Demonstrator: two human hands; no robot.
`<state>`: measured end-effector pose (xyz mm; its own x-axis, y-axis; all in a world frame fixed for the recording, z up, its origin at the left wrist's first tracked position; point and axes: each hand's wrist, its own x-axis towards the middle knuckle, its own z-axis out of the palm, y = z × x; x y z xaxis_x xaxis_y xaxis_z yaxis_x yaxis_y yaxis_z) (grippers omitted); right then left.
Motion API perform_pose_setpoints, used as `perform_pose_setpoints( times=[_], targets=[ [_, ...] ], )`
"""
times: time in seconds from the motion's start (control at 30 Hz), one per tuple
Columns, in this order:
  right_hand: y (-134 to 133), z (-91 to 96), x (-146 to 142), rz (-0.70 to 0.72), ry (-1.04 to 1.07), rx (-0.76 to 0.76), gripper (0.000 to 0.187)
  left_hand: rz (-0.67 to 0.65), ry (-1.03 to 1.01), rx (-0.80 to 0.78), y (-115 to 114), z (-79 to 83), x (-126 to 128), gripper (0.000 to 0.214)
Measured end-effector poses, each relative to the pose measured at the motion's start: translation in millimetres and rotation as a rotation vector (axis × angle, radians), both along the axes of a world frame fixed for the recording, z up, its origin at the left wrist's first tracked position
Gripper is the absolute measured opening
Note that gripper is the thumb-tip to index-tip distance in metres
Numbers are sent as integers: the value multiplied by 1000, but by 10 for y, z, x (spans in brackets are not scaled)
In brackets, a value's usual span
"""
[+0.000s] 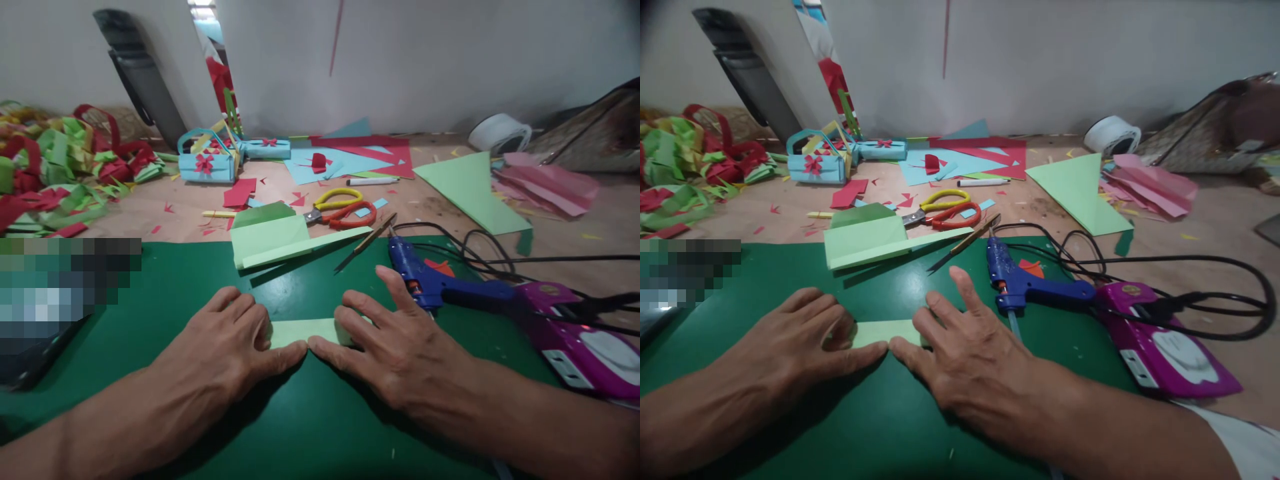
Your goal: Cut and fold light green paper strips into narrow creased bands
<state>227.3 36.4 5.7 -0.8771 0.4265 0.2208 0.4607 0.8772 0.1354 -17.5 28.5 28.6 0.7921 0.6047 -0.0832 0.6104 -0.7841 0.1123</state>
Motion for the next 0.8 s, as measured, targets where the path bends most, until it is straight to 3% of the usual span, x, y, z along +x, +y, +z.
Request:
perform_pose_setpoints(
  times=[0.23,0.53,0.8],
  targets=[
    [-40,52,72,13,-63,42,30,12,57,-29,-9,-10,-6,40],
    [-183,82,451,-82,-168,125,37,36,44,-54,-10,27,22,31],
    [-174,55,505,-79,-153,219,36,-11,-27,52,-1,-186,-91,40]
  ],
)
